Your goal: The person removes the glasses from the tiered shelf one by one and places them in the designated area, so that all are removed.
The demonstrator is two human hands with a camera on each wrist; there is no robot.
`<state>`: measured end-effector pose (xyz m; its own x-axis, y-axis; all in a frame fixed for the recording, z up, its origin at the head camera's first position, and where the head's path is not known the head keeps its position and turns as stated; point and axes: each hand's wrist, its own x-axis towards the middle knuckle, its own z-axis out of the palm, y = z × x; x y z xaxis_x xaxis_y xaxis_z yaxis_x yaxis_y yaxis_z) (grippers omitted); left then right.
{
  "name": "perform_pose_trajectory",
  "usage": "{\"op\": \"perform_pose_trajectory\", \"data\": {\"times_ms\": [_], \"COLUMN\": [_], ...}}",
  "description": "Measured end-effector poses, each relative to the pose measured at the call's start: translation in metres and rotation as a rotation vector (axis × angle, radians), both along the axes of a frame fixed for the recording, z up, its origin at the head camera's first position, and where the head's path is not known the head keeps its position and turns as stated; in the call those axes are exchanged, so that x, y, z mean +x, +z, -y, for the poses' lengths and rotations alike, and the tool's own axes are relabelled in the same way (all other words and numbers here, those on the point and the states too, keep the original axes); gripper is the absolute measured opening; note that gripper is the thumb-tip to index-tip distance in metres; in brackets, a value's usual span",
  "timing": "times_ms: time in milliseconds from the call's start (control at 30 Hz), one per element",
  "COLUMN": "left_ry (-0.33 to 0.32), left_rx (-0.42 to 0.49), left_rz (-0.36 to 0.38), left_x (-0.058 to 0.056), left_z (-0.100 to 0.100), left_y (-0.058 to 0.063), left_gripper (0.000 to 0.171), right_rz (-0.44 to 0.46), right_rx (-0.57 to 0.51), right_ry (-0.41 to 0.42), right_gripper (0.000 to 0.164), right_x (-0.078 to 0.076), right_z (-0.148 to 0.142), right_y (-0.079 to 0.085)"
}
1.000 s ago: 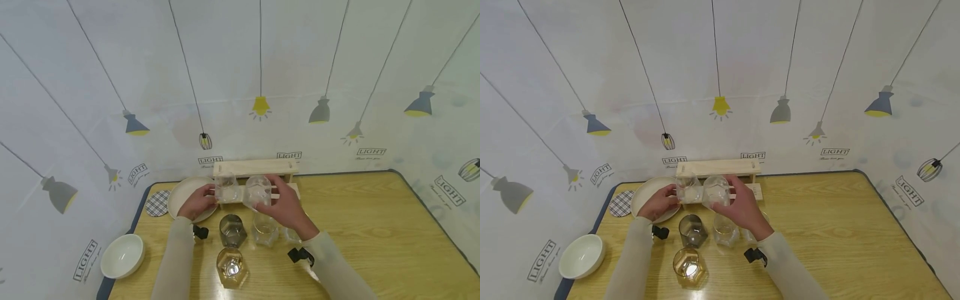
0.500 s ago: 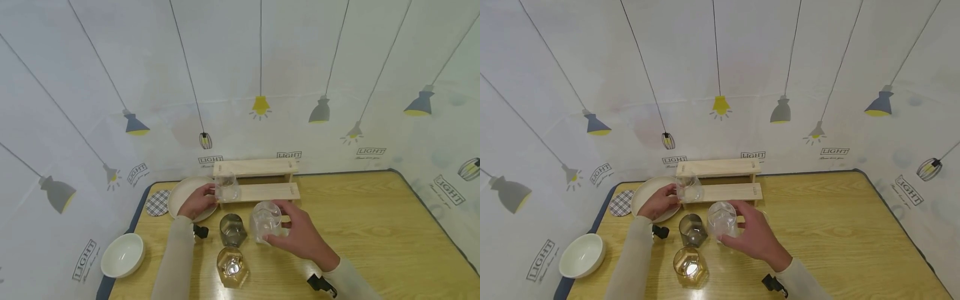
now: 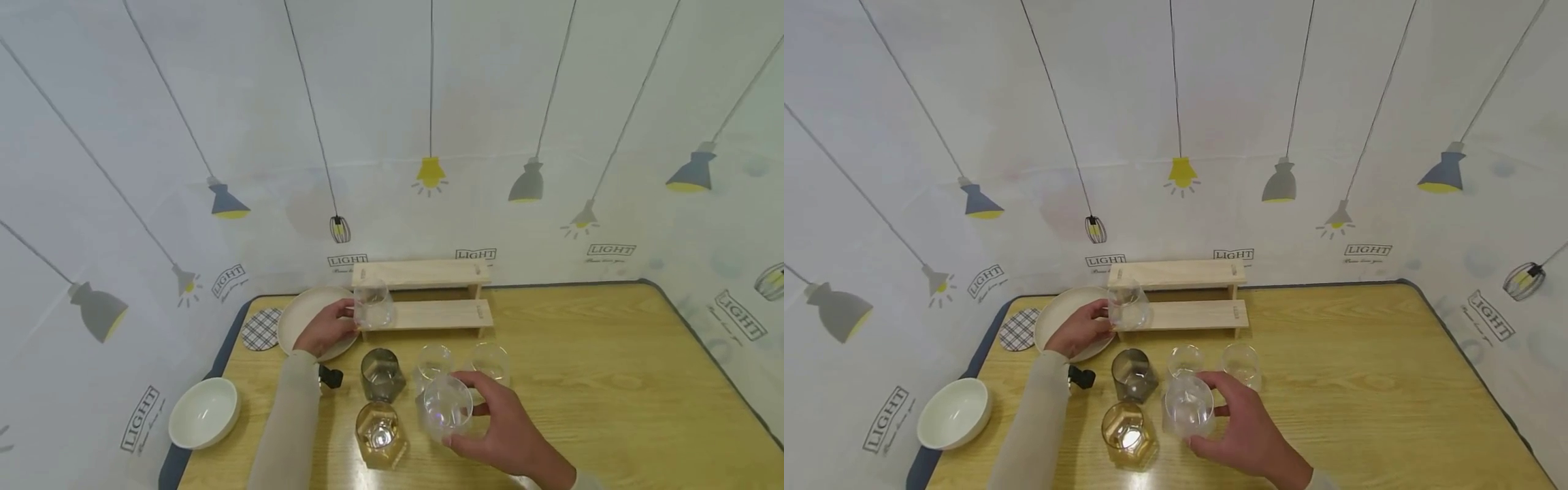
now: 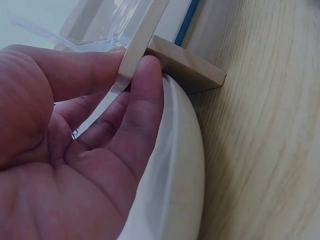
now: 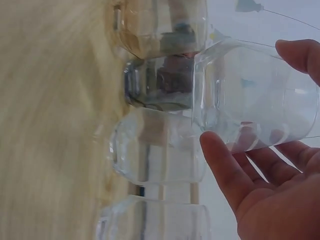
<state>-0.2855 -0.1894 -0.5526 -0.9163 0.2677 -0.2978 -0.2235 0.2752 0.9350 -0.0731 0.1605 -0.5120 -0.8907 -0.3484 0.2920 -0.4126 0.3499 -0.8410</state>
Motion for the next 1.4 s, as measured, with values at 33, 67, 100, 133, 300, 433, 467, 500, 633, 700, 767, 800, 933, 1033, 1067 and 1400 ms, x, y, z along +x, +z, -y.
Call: {"op": "perform_pose_trajectory", "data": {"times_ms": [33,67,100,133,300,433,467,500,633,700,767,800,933,1033,1067,1400], "left_ry": [0.001,0.004,0.006,0.009,0.013,0.014,0.015,0.015,0.013,0.012,0.015,0.016,0.020,0.020,0.017,0.009], "left_rx": [0.001,0.002,0.003,0.005,0.001,-0.002,0.000,0.003,0.009,0.012,0.016,0.019,0.023,0.014,0.009,-0.010], "left_rz": [0.001,0.000,0.000,0.001,0.006,0.010,0.009,0.010,0.003,0.002,0.005,0.008,0.018,0.014,0.009,-0.016], "left_x": [0.000,0.000,0.000,0.000,-0.002,-0.002,-0.002,-0.001,0.000,0.001,0.001,0.002,0.002,0.002,0.002,0.002], "left_z": [0.000,0.000,0.001,0.001,0.000,0.000,-0.001,-0.001,-0.002,-0.003,-0.003,-0.002,-0.001,-0.001,-0.001,0.000], "left_y": [0.000,0.000,0.001,0.001,0.000,0.000,0.000,0.000,0.002,0.002,0.003,0.002,0.000,-0.002,-0.002,-0.001], "left_gripper": [0.054,0.054,0.054,0.054,0.055,0.054,0.054,0.054,0.054,0.054,0.054,0.055,0.056,0.056,0.056,0.056], "right_rz": [0.004,0.010,0.022,0.032,0.150,0.214,0.215,0.213,0.213,0.213,0.217,0.217,0.233,0.237,0.232,-0.055], "right_rx": [-0.002,-0.002,-0.007,-0.007,-0.024,-0.007,0.001,0.013,0.032,0.039,0.032,0.030,0.032,0.091,0.120,0.188], "right_ry": [0.006,0.010,0.016,0.017,0.034,0.047,0.050,0.049,0.051,0.054,0.060,0.065,0.079,0.069,0.060,0.013], "right_gripper": [0.074,0.074,0.074,0.075,0.074,0.072,0.072,0.072,0.073,0.074,0.074,0.074,0.075,0.078,0.080,0.069], "right_x": [0.001,0.002,0.003,0.003,0.002,0.001,0.001,0.000,0.000,0.001,0.002,0.003,0.004,0.006,0.007,-0.004], "right_z": [0.000,0.001,0.002,0.002,0.005,0.006,0.007,0.007,0.008,0.008,0.008,0.008,0.007,0.005,0.005,0.003], "right_y": [-0.003,-0.005,-0.008,-0.011,-0.025,-0.035,-0.037,-0.040,-0.046,-0.047,-0.048,-0.049,-0.047,-0.044,-0.042,-0.006]}}
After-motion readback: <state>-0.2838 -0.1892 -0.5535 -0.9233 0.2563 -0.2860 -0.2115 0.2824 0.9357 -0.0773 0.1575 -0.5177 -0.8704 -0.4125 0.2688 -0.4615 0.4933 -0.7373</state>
